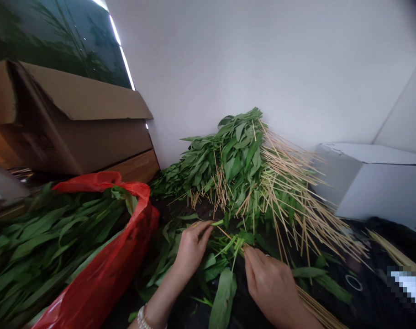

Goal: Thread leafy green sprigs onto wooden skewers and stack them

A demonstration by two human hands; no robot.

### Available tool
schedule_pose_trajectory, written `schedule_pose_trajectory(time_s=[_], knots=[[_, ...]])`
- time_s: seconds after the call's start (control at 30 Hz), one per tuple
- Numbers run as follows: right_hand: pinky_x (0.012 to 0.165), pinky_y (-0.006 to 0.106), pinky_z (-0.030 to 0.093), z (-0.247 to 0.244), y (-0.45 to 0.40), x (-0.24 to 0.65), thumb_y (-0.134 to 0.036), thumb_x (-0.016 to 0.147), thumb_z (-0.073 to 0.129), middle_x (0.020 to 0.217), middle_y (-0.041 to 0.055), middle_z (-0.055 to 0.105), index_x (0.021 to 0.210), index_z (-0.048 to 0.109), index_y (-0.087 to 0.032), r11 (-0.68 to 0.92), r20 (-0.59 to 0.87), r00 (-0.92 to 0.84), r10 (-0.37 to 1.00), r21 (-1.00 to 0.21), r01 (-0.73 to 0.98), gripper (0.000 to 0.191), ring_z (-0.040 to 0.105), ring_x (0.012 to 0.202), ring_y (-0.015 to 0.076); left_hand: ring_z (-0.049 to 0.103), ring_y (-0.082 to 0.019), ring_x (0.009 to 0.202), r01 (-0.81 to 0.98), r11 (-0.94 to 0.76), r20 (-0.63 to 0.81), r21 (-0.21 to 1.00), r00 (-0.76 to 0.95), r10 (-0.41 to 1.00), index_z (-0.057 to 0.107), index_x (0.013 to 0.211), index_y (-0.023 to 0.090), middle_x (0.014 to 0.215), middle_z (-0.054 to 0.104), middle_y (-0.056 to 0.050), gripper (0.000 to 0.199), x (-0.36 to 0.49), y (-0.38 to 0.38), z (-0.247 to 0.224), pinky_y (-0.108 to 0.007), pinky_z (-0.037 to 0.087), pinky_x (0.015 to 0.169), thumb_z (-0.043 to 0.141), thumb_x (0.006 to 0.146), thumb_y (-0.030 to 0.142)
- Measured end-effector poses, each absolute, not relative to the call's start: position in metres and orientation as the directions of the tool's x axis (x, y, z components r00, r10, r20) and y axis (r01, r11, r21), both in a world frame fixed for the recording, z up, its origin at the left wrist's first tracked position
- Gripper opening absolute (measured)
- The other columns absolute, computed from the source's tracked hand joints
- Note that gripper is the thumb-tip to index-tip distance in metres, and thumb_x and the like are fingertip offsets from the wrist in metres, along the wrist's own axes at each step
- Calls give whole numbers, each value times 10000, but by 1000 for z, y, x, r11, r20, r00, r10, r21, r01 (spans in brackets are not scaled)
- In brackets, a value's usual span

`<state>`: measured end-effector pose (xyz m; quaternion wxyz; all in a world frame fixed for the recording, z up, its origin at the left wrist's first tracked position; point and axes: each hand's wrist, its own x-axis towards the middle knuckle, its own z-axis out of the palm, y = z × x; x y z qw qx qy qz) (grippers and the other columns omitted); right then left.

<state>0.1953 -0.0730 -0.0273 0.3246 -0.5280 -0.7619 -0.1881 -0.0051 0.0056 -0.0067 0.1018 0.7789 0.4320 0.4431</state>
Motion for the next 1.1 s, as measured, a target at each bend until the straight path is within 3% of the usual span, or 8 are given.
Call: schedule_pose_trajectory(time_s=[0.53, 1.1], knots=[[516, 298, 275, -26, -73, 195, -75, 924, 304, 634, -5, 613, 902, 550, -209, 359, 699, -238, 674, -29, 933, 280, 607, 516, 151, 702, -192, 802, 598, -577, 594, 557, 198, 779, 750, 960, 182, 889, 764, -45, 161, -5, 5, -8, -284, 520, 745, 622, 888, 248], [491, 262, 370, -27, -74, 193, -6, 809, 354, 648, 26, 656, 904, 576, -185, 339, 674, -249, 696, -2, 941, 300, 619, 492, 158, 701, -199, 765, 632, -604, 614, 486, 245, 751, 749, 925, 190, 858, 765, -59, 186, -4, 2, -6, -304, 524, 728, 586, 904, 277]])
